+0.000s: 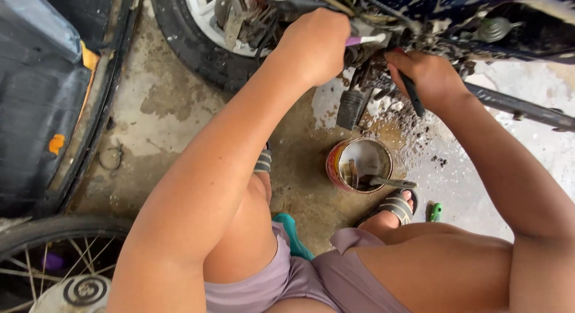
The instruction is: The person scrubs the engine and frame of a blue motorcycle using a toothbrush and a small brush, repeatedly dipping them into a can of cleaning liquid. The person focuses on the area around the rear wheel and foot peg, scrubbing various components of the motorcycle's undercarriage.
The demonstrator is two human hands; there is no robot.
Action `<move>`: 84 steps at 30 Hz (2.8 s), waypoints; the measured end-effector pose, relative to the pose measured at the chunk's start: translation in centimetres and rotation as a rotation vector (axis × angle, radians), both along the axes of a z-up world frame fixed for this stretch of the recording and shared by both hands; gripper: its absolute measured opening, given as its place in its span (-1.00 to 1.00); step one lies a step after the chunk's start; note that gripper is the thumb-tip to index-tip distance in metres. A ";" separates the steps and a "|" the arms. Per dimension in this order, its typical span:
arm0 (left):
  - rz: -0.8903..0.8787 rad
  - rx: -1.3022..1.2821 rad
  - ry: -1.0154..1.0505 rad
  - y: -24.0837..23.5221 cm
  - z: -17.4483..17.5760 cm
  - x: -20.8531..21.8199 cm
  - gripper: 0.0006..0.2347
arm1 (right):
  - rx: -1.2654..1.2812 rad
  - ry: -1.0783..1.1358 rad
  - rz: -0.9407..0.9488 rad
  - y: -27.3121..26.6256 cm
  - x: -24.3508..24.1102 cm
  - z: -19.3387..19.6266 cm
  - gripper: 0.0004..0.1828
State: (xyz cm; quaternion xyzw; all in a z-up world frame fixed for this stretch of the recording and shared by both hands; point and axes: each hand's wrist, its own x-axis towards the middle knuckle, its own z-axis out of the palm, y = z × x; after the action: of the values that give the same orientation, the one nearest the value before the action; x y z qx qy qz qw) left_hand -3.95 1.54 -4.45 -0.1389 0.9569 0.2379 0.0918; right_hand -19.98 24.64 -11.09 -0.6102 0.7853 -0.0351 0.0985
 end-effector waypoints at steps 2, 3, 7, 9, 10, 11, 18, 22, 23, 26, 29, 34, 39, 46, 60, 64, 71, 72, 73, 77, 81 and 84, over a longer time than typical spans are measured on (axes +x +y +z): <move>0.000 -0.006 -0.020 0.0 0.8 -0.2 -0.92 | 0.090 -0.013 -0.140 -0.3 0.6 1.7 -0.52; 0.009 0.009 -0.075 0.1 0.7 0.5 -0.92 | 0.204 -0.060 -0.271 -0.3 1.7 2.1 -0.52; -0.020 -0.054 0.009 0.2 0.1 -0.2 -0.79 | -0.219 -0.233 0.097 -0.3 0.9 1.6 -0.47; 0.006 0.006 -0.106 0.1 0.9 0.5 -0.87 | 0.136 -0.302 -0.356 -1.1 2.2 3.9 -0.79; 0.014 0.002 -0.106 -0.2 0.6 0.0 -0.87 | 0.133 -0.302 -0.348 -1.3 1.3 2.9 -0.79; -0.001 -0.027 -0.046 -0.1 0.0 -0.1 -0.88 | -0.050 -0.196 -0.157 -0.9 1.0 1.7 -0.84; 0.014 0.025 -0.035 0.1 0.7 0.1 -0.88 | 0.064 -0.222 -0.220 -1.4 3.0 3.6 -0.67; 0.006 0.004 -0.019 0.0 0.9 -0.1 -0.89 | -0.251 -0.101 0.089 -1.1 0.2 1.2 -0.78; 0.006 0.002 -0.037 -0.1 0.8 0.1 -0.90 | -0.111 -0.164 -0.083 -1.2 1.4 2.5 -0.83; -0.004 -0.004 -0.035 -0.3 0.1 0.6 -0.89 | -0.174 -0.143 -0.054 -1.0 0.8 -0.3 -0.86; -0.014 -0.025 -0.045 -0.3 0.6 0.1 -0.89 | -0.113 0.021 -0.025 -0.2 0.0 -0.9 -0.79; -0.038 -0.035 -0.018 0.2 0.6 0.1 -0.88 | -0.225 -0.130 0.099 0.1 1.0 0.5 -0.50; -0.010 -0.012 -0.108 0.4 1.7 0.2 -0.90 | -0.297 -0.170 0.047 -0.5 0.9 1.1 -0.78; -0.025 -0.002 -0.115 -0.1 0.8 0.6 -0.88 | 0.005 -0.309 -0.220 -1.0 2.2 2.1 -0.63; -0.018 0.019 -0.108 0.0 2.1 0.6 -0.87 | -0.280 -0.283 -0.006 -1.7 1.3 2.5 -0.76; 0.004 0.028 -0.140 -0.3 1.9 0.2 -0.87 | -0.195 -0.226 -0.030 -1.0 -0.1 0.7 -0.77; -0.009 0.000 -0.090 -0.3 1.3 0.4 -0.86 | -0.128 -0.223 -0.119 -1.3 1.6 2.6 -0.82; -0.011 0.003 -0.103 -0.5 1.1 0.6 -0.85 | 0.060 -0.334 -0.292 -1.6 3.0 4.6 -0.66; -0.005 0.012 -0.120 -0.5 0.9 0.8 -0.85 | 0.072 -0.349 -0.286 -1.7 2.1 3.0 -0.66; -0.008 -0.013 -0.088 -0.2 1.2 0.5 -0.84 | -0.248 -0.203 -0.040 -0.7 -0.8 0.5 -0.72; -0.009 -0.011 -0.059 -0.3 0.8 0.3 -0.87 | -0.384 -0.165 0.066 -1.7 0.5 1.8 -0.76; 0.002 0.018 -0.146 -0.3 1.5 0.5 -0.84 | -0.212 -0.237 -0.065 -1.1 -0.6 0.3 -0.73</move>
State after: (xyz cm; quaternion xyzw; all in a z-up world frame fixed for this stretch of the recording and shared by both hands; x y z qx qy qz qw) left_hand -3.48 1.20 -2.90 -0.1558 0.9454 0.2359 0.1622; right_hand -20.54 23.52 -10.81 -0.5830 0.7794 -0.1930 0.1243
